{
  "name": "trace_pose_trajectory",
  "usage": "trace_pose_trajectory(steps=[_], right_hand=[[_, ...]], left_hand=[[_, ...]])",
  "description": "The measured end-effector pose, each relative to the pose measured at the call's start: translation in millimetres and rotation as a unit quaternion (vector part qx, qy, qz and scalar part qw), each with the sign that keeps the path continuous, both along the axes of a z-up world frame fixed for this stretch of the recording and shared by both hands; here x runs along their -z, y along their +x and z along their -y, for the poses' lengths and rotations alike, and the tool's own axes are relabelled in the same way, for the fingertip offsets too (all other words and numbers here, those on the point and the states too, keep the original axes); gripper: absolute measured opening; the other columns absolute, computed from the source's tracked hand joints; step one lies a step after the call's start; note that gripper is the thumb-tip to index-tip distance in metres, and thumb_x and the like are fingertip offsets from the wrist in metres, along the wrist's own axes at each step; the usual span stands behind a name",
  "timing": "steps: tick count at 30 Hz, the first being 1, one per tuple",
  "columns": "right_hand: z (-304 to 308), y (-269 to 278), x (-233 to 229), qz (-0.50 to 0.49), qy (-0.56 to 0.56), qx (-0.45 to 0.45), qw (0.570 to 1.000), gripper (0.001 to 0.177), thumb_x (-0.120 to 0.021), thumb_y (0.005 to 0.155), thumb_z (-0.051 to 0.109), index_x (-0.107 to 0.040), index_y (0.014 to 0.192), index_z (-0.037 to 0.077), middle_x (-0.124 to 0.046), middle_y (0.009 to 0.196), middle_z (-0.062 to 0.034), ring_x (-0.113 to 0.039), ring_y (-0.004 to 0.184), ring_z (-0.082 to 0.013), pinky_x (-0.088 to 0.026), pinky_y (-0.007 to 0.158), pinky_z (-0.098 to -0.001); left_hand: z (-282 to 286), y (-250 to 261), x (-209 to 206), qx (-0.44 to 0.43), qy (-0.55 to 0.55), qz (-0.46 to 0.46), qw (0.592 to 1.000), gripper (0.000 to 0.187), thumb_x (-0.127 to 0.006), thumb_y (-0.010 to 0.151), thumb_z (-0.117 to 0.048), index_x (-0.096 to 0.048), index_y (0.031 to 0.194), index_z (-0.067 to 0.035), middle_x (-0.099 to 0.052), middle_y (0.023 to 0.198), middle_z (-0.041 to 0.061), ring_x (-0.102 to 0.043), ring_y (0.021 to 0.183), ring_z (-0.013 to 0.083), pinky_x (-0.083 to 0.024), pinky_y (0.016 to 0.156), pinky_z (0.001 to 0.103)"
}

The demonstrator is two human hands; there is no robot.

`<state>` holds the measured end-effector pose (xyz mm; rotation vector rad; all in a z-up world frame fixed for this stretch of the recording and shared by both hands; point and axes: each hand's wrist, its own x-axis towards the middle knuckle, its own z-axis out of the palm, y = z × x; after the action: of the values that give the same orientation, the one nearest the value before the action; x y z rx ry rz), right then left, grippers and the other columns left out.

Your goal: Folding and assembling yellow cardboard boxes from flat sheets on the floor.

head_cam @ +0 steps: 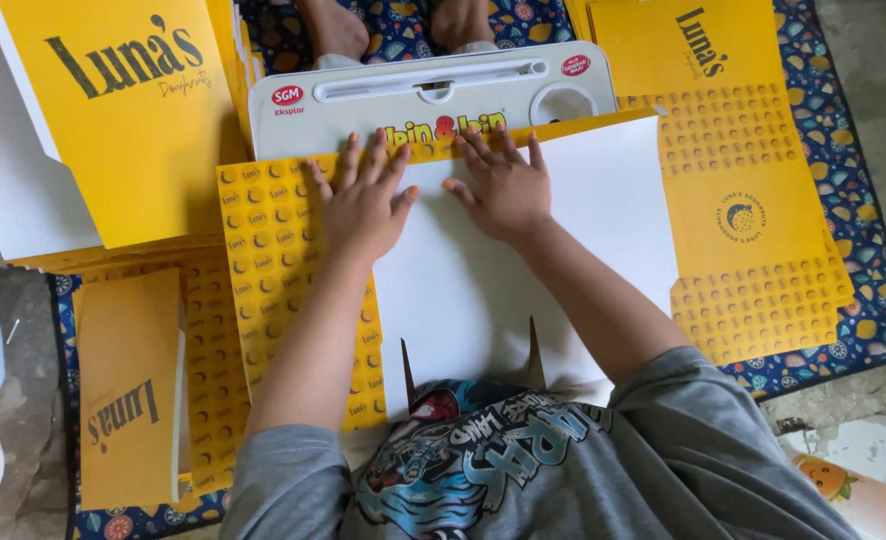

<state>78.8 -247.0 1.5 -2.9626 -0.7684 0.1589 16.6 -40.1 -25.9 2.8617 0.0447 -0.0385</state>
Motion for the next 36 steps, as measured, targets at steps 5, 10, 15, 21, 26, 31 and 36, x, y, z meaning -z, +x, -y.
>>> trace_pose_trajectory(steps=[5,10,15,21,26,31,36], right_hand=[[52,18,6,0.014,0.013,0.009,1.0,0.071,-0.019,0.107,0.07,-0.044,0.158,0.026,-0.04,0.163,0.0063,-0.033,0.153,-0.0285,-0.015,0.124,-0.0611],[53,10,15,0.019,0.021,0.016,0.999,0.073,-0.017,0.108,0.069,-0.042,0.159,0.023,-0.038,0.164,0.0029,-0.032,0.153,-0.0305,-0.016,0.123,-0.0627],[44,-18,1,0.006,0.016,0.029,0.999,0.076,-0.019,0.106,0.069,-0.037,0.161,0.02,-0.035,0.167,0.0013,-0.03,0.154,-0.0295,-0.014,0.124,-0.0631],[121,1,39,0.098,0.062,0.051,0.992,0.06,-0.031,0.113,0.06,-0.054,0.153,0.022,-0.053,0.156,0.0017,-0.043,0.147,-0.0298,-0.03,0.116,-0.0625],[144,2,35,0.073,0.076,0.13,0.986,0.061,-0.032,0.111,0.064,-0.05,0.154,0.024,-0.049,0.158,0.0058,-0.038,0.149,-0.0294,-0.024,0.117,-0.071],[138,6,41,0.072,0.093,0.142,0.983,0.064,-0.037,0.108,0.065,-0.048,0.156,0.024,-0.046,0.16,0.0044,-0.034,0.151,-0.0308,-0.013,0.119,-0.0716],[143,4,43,0.051,0.127,0.124,0.983,0.071,-0.052,0.103,0.066,-0.045,0.158,0.021,-0.044,0.161,0.0002,-0.03,0.152,-0.033,-0.013,0.119,-0.0715]], left_hand=[[-8,7,0,0.02,0.013,0.001,1.0,0.058,-0.038,0.106,-0.056,-0.037,0.159,-0.035,-0.026,0.17,0.003,-0.012,0.158,0.0352,0.006,0.11,0.08],[-27,13,-5,0.056,0.02,-0.016,0.998,0.059,-0.039,0.105,-0.056,-0.036,0.16,-0.035,-0.022,0.171,0.001,-0.011,0.158,0.0339,0.002,0.113,0.081],[-46,10,8,0.071,0.038,0.023,0.997,0.056,-0.036,0.107,-0.058,-0.041,0.158,-0.037,-0.029,0.17,0.006,-0.014,0.159,0.0346,0.006,0.114,0.077],[-47,7,10,0.068,0.032,0.029,0.997,0.057,-0.037,0.108,-0.058,-0.043,0.159,-0.033,-0.031,0.17,0.01,-0.017,0.158,0.0354,0.008,0.114,0.074],[-50,9,17,0.078,0.032,0.041,0.996,0.057,-0.039,0.108,-0.056,-0.044,0.159,-0.031,-0.031,0.17,0.012,-0.017,0.159,0.0366,0.01,0.114,0.074],[-33,14,-4,0.065,0.042,0.02,0.997,0.058,-0.04,0.107,-0.054,-0.045,0.158,-0.027,-0.029,0.17,0.011,-0.015,0.158,0.0375,0.006,0.11,0.08],[43,27,-18,0.107,-0.013,0.014,0.994,0.075,-0.059,0.094,-0.059,-0.045,0.155,-0.017,-0.038,0.164,0.01,-0.019,0.154,0.0426,-0.004,0.106,0.087]])
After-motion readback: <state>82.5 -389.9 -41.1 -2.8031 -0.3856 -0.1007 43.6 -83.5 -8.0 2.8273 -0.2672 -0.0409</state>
